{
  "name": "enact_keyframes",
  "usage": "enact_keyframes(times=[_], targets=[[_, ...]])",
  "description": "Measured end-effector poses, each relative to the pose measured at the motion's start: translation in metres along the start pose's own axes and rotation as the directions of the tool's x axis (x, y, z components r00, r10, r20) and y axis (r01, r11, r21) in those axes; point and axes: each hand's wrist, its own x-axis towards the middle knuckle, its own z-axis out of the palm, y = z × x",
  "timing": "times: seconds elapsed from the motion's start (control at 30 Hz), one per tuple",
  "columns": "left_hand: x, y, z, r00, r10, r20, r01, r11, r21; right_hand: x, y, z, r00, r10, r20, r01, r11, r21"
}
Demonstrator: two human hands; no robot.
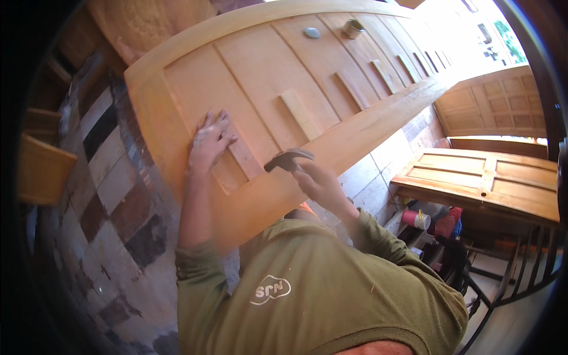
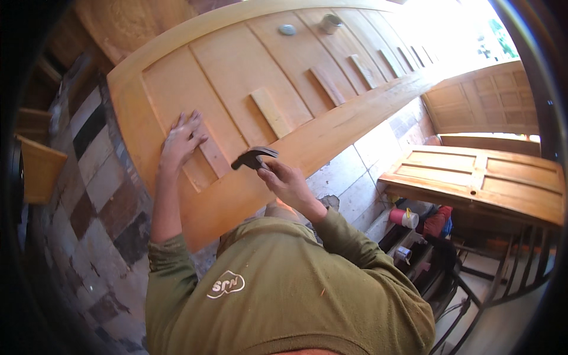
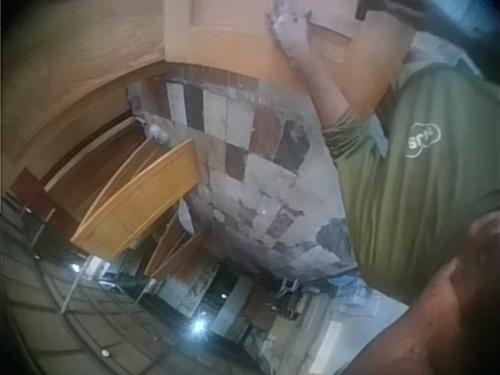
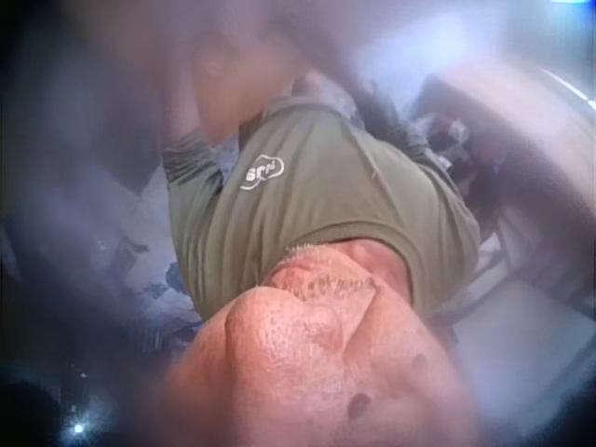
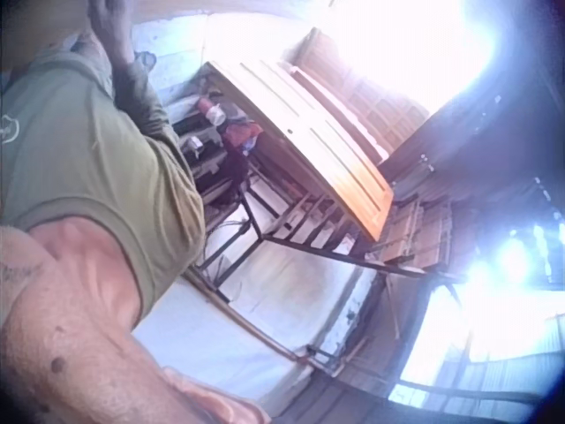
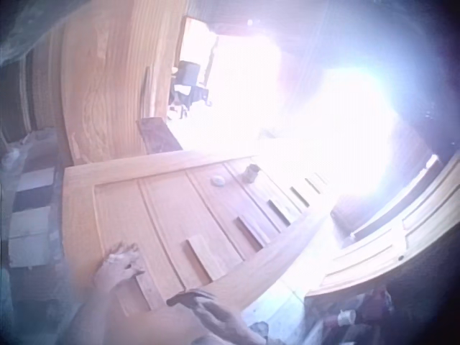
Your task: The person nails wooden strips onto a large wooden door using a hammer.
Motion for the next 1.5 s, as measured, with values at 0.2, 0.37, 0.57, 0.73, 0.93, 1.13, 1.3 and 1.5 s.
enact_keyframes(times=[0.2, 0.37, 0.57, 0.73, 0.93, 1.13, 1.3, 1.5], targets=[[-0.001, 0.007, 0.013, 0.990, 0.042, -0.135, -0.050, 0.997, -0.061, -0.042, 0.025, -0.050, 0.869, 0.414, 0.272, -0.495, 0.724, 0.480], [0.004, 0.016, 0.014, 0.986, -0.109, -0.123, 0.094, 0.988, -0.121, -0.069, 0.041, -0.069, 0.857, 0.449, 0.252, -0.514, 0.725, 0.458], [0.001, 0.014, 0.033, 0.952, -0.203, -0.228, 0.143, 0.956, -0.256, -0.096, 0.063, -0.114, 0.885, -0.218, -0.412, 0.261, 0.964, 0.052], [0.013, 0.016, 0.030, 0.949, -0.241, -0.201, 0.188, 0.949, -0.253, -0.144, 0.146, -0.173, 0.884, -0.069, -0.462, 0.002, 0.989, -0.145], [0.019, 0.014, 0.023, 0.920, -0.300, -0.252, 0.268, 0.951, -0.153, -0.220, 0.313, -0.162, 0.815, 0.380, -0.438, -0.486, 0.860, -0.157], [0.044, 0.076, 0.004, 0.852, -0.461, -0.248, 0.496, 0.862, 0.102, -0.302, 0.410, -0.146, 0.606, 0.759, -0.239, -0.795, 0.584, -0.162], [0.105, 0.059, -0.022, 0.784, -0.587, -0.201, 0.620, 0.733, 0.280, -0.353, 0.468, -0.119, 0.229, 0.973, 0.018, -0.956, 0.228, -0.183], [0.204, 0.111, -0.013, 0.792, -0.597, -0.127, 0.584, 0.679, 0.445, -0.360, 0.464, -0.105, 0.068, 0.997, -0.046, -0.998, 0.068, -0.008]])
